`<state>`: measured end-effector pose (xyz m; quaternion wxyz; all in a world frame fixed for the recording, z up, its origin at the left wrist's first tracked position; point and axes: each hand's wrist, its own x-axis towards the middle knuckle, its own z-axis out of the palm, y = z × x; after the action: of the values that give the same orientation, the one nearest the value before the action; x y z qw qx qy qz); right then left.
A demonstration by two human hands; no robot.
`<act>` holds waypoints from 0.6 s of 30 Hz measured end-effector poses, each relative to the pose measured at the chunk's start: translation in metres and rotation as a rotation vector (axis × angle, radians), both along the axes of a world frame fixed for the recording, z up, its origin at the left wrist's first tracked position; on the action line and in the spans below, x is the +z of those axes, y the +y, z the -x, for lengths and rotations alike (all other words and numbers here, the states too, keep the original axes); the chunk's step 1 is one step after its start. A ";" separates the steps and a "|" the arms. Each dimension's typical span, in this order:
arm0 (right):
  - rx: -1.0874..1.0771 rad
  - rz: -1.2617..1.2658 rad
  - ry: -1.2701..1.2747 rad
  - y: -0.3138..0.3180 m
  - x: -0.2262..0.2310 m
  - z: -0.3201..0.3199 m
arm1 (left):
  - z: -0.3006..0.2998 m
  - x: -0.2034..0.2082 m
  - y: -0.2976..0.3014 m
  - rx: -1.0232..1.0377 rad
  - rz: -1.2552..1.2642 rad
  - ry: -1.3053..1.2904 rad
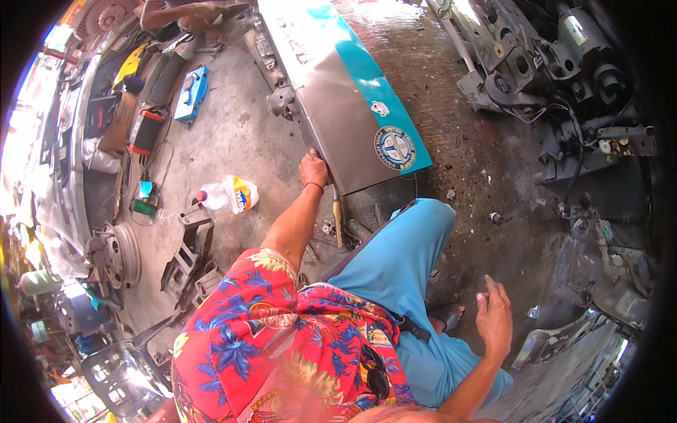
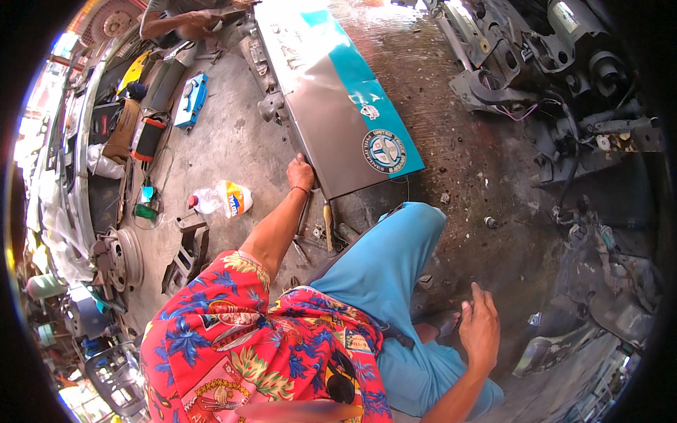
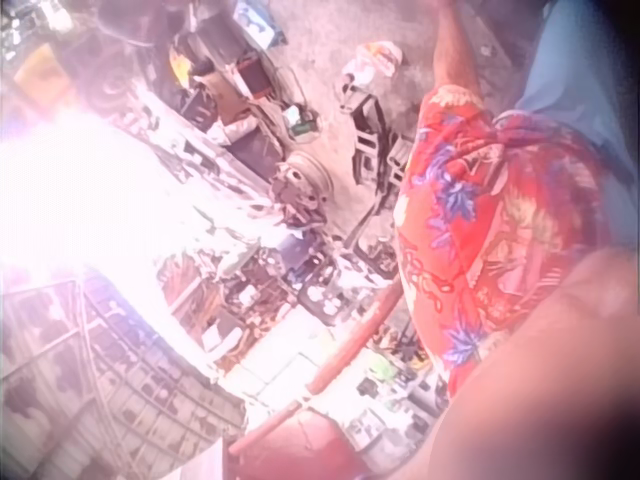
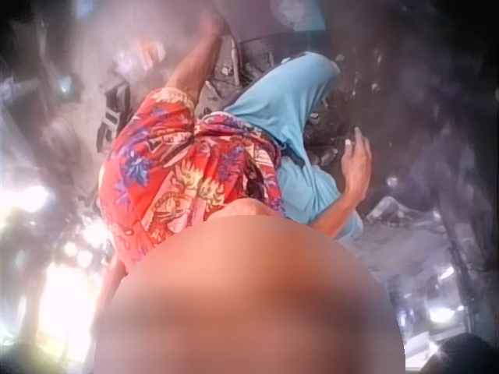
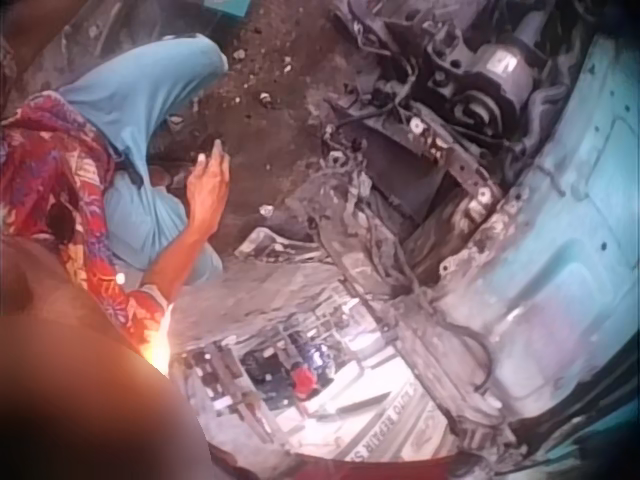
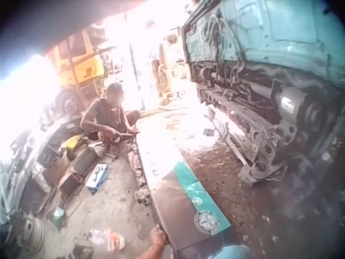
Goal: The person uses a hammer and chisel to remove fasteners from a vehicle's undercarriage, then detaches and removes a large metal panel. They place the panel on the floor and continue to work on it with the hammer.
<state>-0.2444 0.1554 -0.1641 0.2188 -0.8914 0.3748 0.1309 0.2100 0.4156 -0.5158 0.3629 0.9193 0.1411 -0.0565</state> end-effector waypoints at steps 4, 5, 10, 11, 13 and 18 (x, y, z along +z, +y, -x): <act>-0.039 -0.018 0.000 0.002 0.005 0.000 | -0.002 0.002 -0.007 -0.002 -0.005 0.038; -0.023 -0.007 0.003 0.003 0.006 0.000 | -0.003 0.002 -0.008 0.010 -0.016 0.038; -0.084 -0.073 0.025 0.003 0.009 -0.001 | -0.004 -0.001 -0.010 -0.018 -0.003 0.011; -0.065 -0.064 0.043 0.003 0.009 -0.001 | -0.003 -0.003 -0.009 -0.011 -0.014 0.002; -0.049 -0.050 0.054 0.002 0.008 -0.001 | -0.003 -0.005 -0.009 -0.003 -0.027 0.002; -0.025 -0.023 0.033 0.003 0.003 -0.001 | -0.004 -0.008 -0.007 -0.030 -0.028 0.014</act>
<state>-0.2429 0.1585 -0.1612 0.2242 -0.8818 0.3880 0.1472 0.2144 0.4087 -0.5241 0.3481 0.9260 0.1304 -0.0663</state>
